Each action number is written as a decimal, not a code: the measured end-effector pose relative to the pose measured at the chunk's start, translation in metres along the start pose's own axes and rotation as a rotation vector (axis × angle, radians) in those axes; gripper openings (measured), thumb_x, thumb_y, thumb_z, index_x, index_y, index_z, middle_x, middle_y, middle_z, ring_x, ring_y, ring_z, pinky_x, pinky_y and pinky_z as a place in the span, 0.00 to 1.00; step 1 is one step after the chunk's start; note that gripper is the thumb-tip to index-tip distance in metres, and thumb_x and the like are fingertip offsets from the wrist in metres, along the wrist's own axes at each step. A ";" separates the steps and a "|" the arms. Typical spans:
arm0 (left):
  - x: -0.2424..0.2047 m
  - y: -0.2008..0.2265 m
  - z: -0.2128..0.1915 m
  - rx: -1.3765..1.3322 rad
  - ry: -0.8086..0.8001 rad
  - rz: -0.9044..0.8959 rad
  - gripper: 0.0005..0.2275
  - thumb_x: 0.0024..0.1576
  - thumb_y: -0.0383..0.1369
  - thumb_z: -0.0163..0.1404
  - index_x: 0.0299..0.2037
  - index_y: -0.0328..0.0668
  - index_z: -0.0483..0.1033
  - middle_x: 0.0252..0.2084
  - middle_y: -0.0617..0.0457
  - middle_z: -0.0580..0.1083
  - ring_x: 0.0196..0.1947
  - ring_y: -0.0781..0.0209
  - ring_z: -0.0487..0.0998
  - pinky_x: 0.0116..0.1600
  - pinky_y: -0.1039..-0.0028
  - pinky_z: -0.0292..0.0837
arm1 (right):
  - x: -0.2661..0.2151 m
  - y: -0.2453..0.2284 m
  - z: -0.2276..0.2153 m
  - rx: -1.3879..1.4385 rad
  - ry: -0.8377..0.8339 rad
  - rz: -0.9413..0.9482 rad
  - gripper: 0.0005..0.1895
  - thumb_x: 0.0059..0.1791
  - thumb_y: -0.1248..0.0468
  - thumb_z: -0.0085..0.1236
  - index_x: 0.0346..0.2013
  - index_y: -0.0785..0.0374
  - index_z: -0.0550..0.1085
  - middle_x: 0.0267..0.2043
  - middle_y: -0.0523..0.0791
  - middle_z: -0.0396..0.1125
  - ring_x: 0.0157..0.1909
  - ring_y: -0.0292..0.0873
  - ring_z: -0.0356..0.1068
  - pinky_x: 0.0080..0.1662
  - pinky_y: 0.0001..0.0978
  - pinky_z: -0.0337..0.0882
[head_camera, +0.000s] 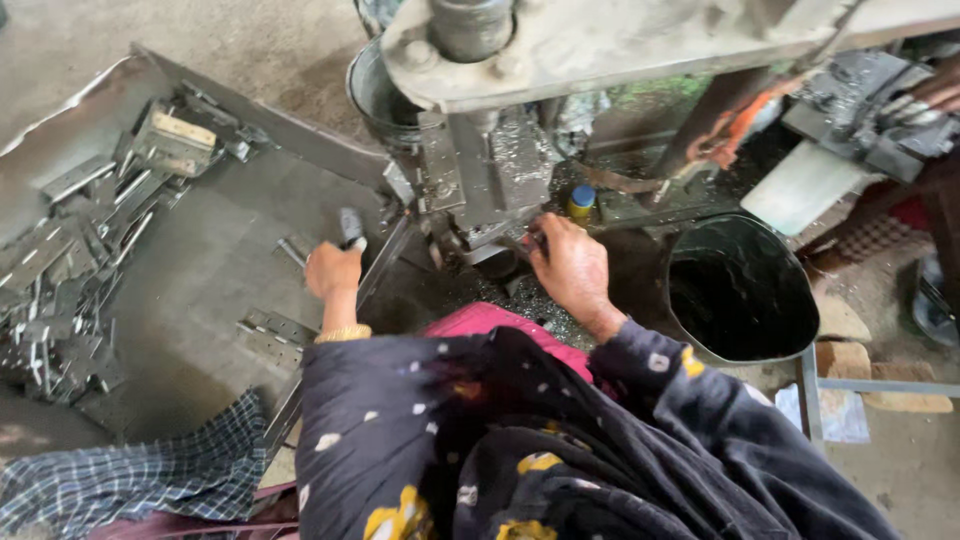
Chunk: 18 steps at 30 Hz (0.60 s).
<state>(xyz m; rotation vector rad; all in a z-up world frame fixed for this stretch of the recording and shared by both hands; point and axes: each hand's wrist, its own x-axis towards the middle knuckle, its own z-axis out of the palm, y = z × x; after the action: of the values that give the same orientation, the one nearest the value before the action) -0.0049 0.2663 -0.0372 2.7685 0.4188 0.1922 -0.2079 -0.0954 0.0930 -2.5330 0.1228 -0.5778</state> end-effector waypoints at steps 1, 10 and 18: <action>-0.006 0.000 -0.002 -0.023 0.022 -0.030 0.26 0.48 0.54 0.64 0.41 0.36 0.83 0.43 0.34 0.79 0.47 0.34 0.79 0.51 0.51 0.74 | -0.001 0.000 -0.002 0.015 0.009 -0.021 0.12 0.48 0.58 0.61 0.42 0.60 0.72 0.38 0.49 0.71 0.42 0.56 0.73 0.40 0.50 0.71; -0.069 0.078 -0.092 -0.986 0.240 0.411 0.07 0.58 0.25 0.58 0.44 0.28 0.78 0.42 0.50 0.79 0.41 0.66 0.78 0.48 0.74 0.75 | 0.000 -0.005 -0.010 0.082 0.054 -0.137 0.18 0.47 0.58 0.63 0.47 0.63 0.71 0.39 0.51 0.69 0.44 0.57 0.72 0.42 0.49 0.71; -0.190 0.223 -0.045 -1.142 -0.246 0.564 0.09 0.65 0.27 0.48 0.52 0.31 0.75 0.48 0.49 0.80 0.48 0.63 0.80 0.56 0.73 0.73 | -0.008 0.006 -0.009 0.338 -0.031 -0.034 0.37 0.47 0.59 0.65 0.66 0.70 0.62 0.40 0.54 0.71 0.43 0.59 0.73 0.42 0.48 0.71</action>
<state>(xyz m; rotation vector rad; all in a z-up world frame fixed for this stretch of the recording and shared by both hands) -0.1345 0.0198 0.0658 1.6652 -0.4388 0.1464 -0.2187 -0.1029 0.0936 -2.2178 -0.0274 -0.5235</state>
